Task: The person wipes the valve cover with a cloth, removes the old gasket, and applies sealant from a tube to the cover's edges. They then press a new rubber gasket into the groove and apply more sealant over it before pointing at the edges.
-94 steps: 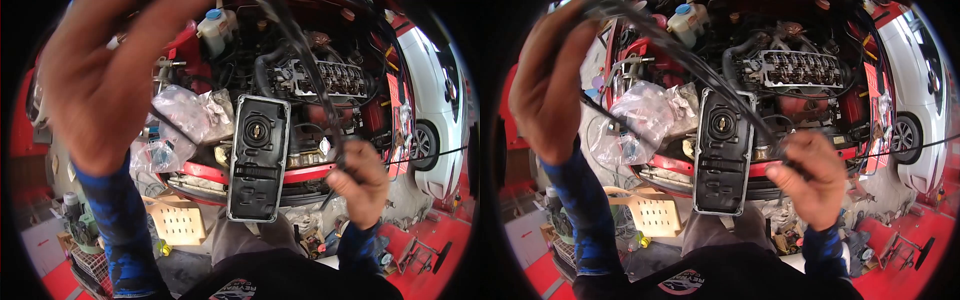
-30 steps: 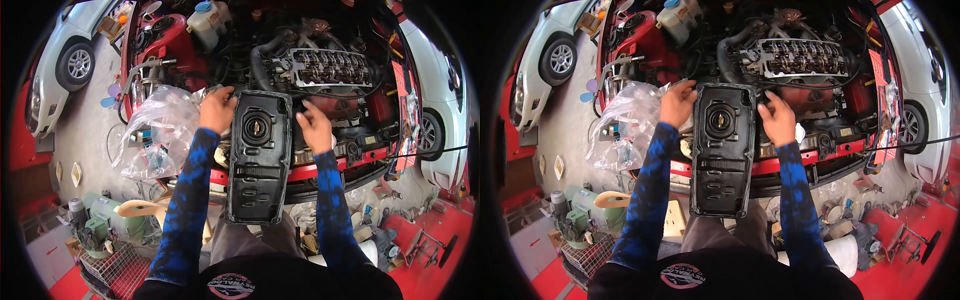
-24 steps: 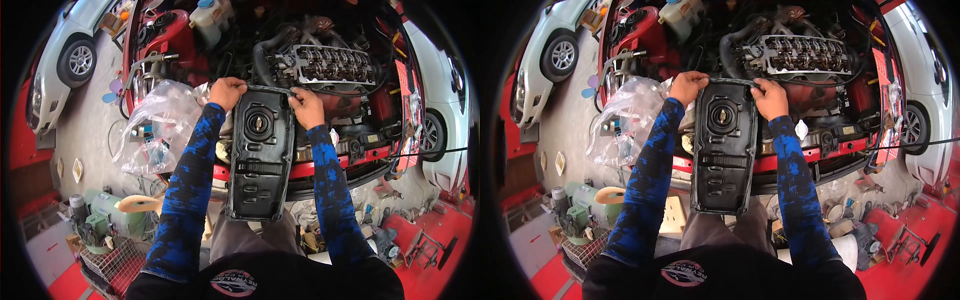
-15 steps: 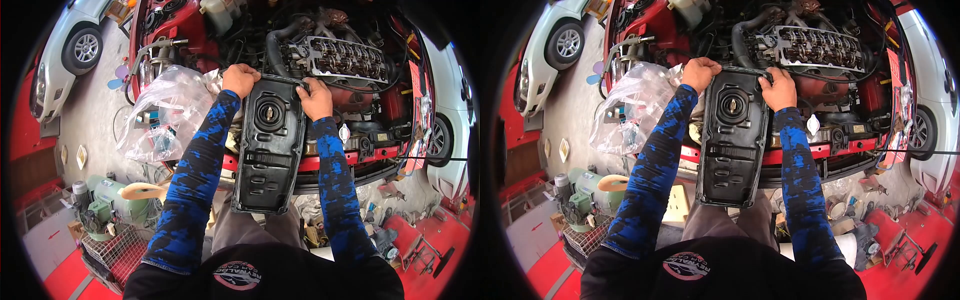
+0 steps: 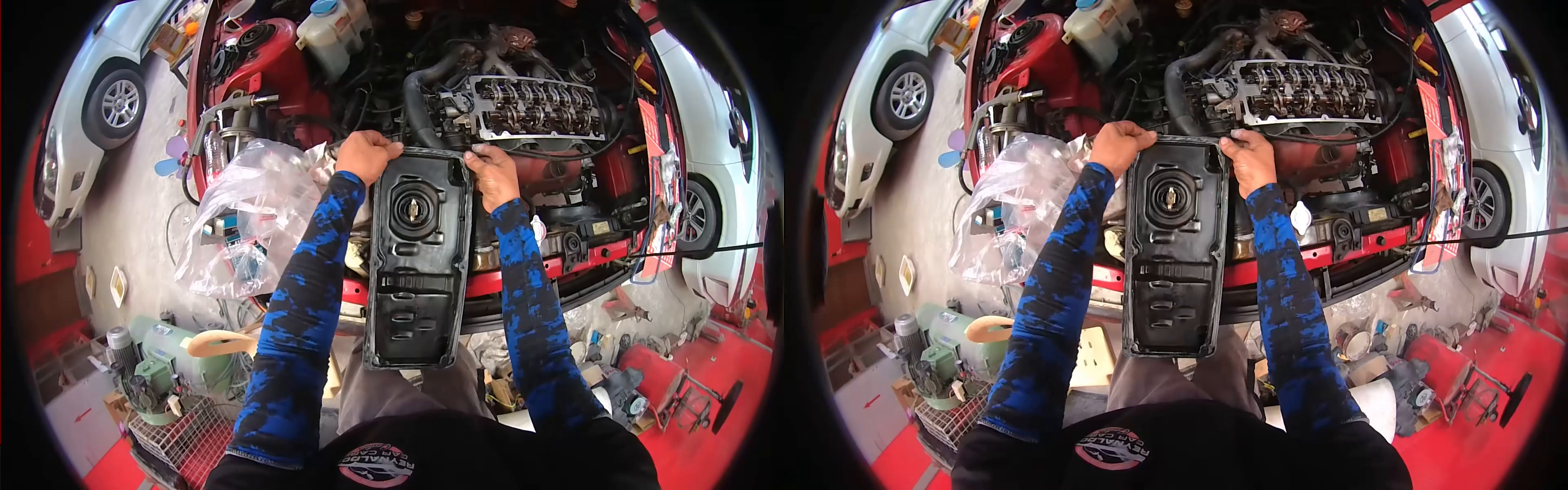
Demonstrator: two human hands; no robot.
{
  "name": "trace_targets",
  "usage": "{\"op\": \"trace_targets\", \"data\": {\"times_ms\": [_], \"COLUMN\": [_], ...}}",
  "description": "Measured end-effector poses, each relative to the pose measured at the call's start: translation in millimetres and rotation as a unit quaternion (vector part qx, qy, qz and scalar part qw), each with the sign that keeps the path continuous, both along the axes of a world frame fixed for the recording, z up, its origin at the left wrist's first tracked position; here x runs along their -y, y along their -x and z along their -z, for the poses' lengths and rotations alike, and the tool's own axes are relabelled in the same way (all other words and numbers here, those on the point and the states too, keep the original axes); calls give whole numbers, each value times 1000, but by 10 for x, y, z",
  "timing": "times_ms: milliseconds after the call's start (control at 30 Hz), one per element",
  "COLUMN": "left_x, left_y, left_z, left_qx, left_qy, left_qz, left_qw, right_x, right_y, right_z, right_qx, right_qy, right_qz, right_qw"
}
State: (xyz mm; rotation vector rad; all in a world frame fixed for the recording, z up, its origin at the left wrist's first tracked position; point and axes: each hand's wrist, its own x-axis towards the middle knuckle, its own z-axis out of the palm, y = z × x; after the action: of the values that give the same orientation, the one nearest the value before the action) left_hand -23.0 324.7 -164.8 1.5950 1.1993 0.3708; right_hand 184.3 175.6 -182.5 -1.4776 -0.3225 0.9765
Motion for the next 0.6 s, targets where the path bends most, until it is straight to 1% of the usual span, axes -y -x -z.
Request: {"op": "trace_targets", "data": {"times_ms": [33, 100, 133, 200, 267, 300, 367, 400, 433, 467, 500, 533, 600], "left_x": [6, -61, -68, -83, -51, -39, -21, -17, -39, -16, 18, 41, 54], "left_y": [-19, -69, -67, -78, -121, -171, -261, -295, -327, -356, -388, -399, -395], "left_z": [18, 34, 23, -1, -168, -260, -303, -326, -364, -395, -426, -442, -444], "left_qx": [-16, -28, -35, -42, -139, -178, -193, -209, -239, -239, -255, -272, -274], "left_qy": [-11, -31, -45, -60, -54, -51, -52, -52, -49, -49, -71, -92, -102], "left_qz": [-3, -5, 6, 15, 53, 64, 64, 65, 79, 79, 78, 77, 70], "left_qw": [1000, 999, 998, 997, 987, 981, 978, 974, 967, 967, 961, 955, 954], "right_x": [-7, -106, -118, -138, -155, -181, -252, -280, -319, -341, -332, -348, -376], "right_y": [-27, -69, -65, -98, -90, -63, 5, 7, 18, 36, 23, 73, 161], "right_z": [53, 174, 167, 126, 79, 79, 94, 90, 50, 10, -48, -181, -363], "right_qx": [35, 52, 64, 74, 44, 45, 118, 118, 176, 234, 268, 268, 339], "right_qy": [5, -14, -24, -9, 32, 31, 62, 61, 96, 130, 165, 165, 265], "right_qz": [-19, -23, -29, -39, -50, -50, -68, -69, -74, -79, -96, -96, -107], "right_qw": [999, 998, 997, 996, 997, 997, 989, 989, 977, 960, 944, 944, 896]}}
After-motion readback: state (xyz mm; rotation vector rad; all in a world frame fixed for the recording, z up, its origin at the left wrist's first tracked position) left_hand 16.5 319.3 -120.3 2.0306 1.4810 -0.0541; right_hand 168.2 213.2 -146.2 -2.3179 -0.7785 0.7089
